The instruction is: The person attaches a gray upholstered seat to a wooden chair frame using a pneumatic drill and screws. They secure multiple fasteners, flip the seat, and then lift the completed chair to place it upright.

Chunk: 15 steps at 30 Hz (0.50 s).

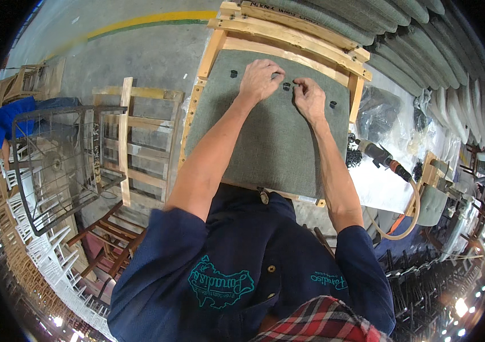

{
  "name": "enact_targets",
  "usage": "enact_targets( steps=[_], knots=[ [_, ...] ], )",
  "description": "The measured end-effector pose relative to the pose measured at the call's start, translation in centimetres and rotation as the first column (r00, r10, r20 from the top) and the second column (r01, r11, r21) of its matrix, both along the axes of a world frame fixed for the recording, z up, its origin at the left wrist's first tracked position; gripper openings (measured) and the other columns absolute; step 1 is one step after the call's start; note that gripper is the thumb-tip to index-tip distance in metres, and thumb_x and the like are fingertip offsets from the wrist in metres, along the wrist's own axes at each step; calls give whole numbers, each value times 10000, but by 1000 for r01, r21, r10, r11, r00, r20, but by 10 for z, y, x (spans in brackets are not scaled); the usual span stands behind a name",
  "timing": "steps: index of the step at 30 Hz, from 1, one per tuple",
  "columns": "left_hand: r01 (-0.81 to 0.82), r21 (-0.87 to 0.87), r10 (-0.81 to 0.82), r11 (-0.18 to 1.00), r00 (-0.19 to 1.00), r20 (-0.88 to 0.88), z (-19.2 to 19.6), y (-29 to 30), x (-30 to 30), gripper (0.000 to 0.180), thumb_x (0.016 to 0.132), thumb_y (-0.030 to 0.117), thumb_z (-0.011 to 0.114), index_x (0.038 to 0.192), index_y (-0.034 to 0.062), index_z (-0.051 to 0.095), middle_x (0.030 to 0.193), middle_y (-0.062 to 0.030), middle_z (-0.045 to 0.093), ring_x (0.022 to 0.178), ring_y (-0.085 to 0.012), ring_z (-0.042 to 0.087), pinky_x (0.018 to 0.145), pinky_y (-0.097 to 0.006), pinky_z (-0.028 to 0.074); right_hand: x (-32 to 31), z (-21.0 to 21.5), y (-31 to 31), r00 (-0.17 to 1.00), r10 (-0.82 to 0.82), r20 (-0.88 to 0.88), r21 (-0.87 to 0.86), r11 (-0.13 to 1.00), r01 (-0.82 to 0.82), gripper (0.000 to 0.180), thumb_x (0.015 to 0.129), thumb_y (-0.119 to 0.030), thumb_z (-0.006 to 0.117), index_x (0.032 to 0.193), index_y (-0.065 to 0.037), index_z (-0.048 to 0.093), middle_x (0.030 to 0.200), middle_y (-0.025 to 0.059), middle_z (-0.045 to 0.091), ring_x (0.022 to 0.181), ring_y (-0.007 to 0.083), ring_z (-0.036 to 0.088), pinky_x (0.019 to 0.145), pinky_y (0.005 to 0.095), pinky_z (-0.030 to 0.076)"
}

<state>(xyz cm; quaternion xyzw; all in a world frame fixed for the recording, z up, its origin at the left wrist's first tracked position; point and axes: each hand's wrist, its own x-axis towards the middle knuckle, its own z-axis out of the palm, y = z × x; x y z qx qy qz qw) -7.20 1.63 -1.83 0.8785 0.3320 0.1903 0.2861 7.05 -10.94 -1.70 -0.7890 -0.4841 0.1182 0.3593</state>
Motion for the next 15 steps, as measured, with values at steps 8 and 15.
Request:
enact_targets(
  steps=[8, 15],
  knots=[
    [83, 91, -94, 992, 988, 125, 24, -6, -10, 178, 767, 323, 753, 861, 177, 790, 1031, -43, 745, 1051, -273, 657, 951, -413, 503, -11, 14, -4, 960, 140, 243, -35, 990, -136, 205, 887, -208, 638, 1054, -136, 732, 986, 125, 666, 917, 336, 658, 787, 429, 545],
    [52, 39, -53, 998, 998, 41, 8, -16, -4, 192, 822, 328, 734, 890, 152, 771, 1104, -18, 706, 1182, -245, 540, 1044, -423, 365, -14, 19, -4, 966, 158, 205, -42, 987, -153, 146, 928, -191, 642, 972, -56, 675, 948, 144, 649, 863, 357, 650, 751, 446, 507]
  ],
)
